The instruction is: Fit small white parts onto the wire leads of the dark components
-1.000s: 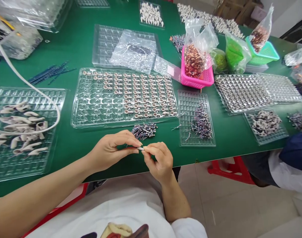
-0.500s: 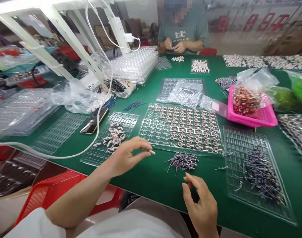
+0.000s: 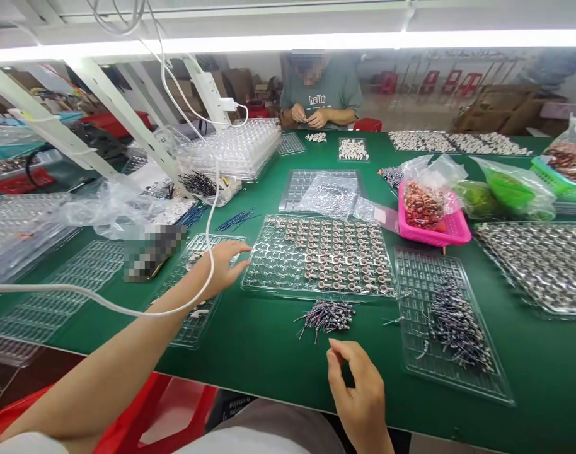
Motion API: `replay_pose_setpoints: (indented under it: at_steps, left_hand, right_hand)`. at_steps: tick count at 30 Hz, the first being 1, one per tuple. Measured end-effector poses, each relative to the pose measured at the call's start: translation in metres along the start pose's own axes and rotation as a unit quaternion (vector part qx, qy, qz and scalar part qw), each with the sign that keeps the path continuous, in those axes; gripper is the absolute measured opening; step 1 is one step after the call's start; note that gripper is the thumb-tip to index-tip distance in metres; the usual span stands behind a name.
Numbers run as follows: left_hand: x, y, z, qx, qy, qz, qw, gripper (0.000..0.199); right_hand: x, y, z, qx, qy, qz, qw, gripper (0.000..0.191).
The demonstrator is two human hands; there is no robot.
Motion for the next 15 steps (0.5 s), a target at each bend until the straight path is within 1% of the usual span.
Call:
replay_pose_setpoints:
  at_steps: [3, 5, 7, 10, 12, 15]
  left_hand:
    - [0.048, 0.016, -0.021, -0.002, 0.016, 0.025, 1.0, 0.036]
    - [0.076, 0.025, -0.025, 0.0, 0.009, 0.039, 0.999, 0.033]
    - [0.098, 0.035, -0.026, 0.002, -0.003, 0.056, 0.998, 0.032]
    - [0.117, 0.048, -0.023, 0.003, -0.024, 0.079, 0.997, 0.027]
    - [0.122, 0.055, -0.021, 0.001, -0.042, 0.089, 0.995, 0.024]
    - [0.124, 0.062, -0.02, -0.005, -0.073, 0.091, 0.993, 0.021]
  right_hand:
    - [0.0, 0.0, 0.0, -0.001, -0.001, -0.001, 1.0, 0.02]
    - [0.001, 0.0, 0.001, -0.001, -0.002, -0.004, 1.0, 0.02]
    - [0.001, 0.001, 0.002, 0.002, -0.002, -0.006, 1.0, 0.02]
    - [0.002, 0.002, 0.003, 0.01, 0.004, -0.003, 1.0, 0.02]
    - [0.001, 0.003, 0.003, 0.017, 0.01, 0.001, 1.0, 0.02]
    - [0.001, 0.004, 0.003, 0.028, 0.019, 0.008, 0.999, 0.021]
Point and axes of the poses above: each hand's wrist, its own x-axis towards the middle knuckle, its own y-axis out of the palm, z = x × y, the point moved 7 cm from there along x, towards the middle knuckle, and after that the axes turned 1 degree about -x, right-handed, at the moved point
